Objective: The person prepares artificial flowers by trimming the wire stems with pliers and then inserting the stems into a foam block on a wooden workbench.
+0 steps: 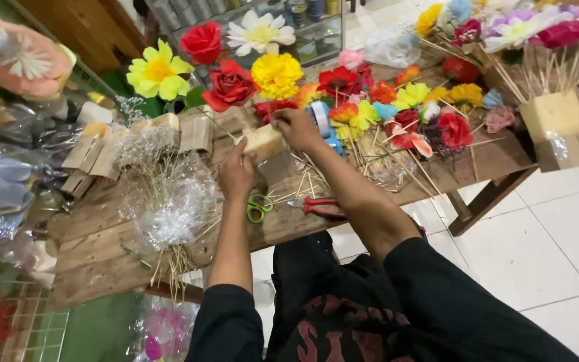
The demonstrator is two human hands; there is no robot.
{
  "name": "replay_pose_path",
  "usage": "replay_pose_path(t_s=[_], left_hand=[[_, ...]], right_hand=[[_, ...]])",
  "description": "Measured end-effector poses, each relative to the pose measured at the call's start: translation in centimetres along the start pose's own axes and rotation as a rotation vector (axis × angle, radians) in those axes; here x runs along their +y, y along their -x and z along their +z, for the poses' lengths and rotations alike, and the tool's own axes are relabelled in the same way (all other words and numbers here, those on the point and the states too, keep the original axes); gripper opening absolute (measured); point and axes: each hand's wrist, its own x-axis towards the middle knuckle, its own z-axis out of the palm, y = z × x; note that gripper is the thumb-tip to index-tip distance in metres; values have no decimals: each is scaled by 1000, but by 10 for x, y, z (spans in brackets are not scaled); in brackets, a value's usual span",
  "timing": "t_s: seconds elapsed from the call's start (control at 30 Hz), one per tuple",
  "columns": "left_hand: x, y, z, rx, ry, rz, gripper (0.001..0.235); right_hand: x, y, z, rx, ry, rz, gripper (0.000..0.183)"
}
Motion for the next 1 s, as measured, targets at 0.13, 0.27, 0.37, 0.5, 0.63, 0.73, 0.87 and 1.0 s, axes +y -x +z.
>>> replay_pose_path(t_s=[0.13, 0.27, 0.37, 0.5, 0.63, 0.73, 0.87, 1.0], left_hand=[[-1, 7, 2, 25, 6, 87, 45], [-15, 35, 4, 173, -24, 182, 52], [-17, 68, 10, 210, -11, 117, 50], [-2, 105, 32, 302, 37, 81, 41], [20, 115, 39, 402, 52, 214, 6], [29, 116, 44, 325, 146, 257, 22], [41, 120, 45, 185, 248, 165, 7], [51, 118, 40, 28, 335, 213, 11]], right_hand=[[18, 32, -11, 113, -40, 51, 30], [63, 92, -48, 349, 379, 221, 17], [93, 140, -92, 200, 673, 526, 22], [119, 178, -124, -11, 805, 803, 33], [115, 181, -139, -109, 859, 768, 23], [114, 179, -147, 128, 794, 620, 24], [112, 176, -143, 278, 669, 365, 18], [97, 162, -132, 320, 223, 382, 17]])
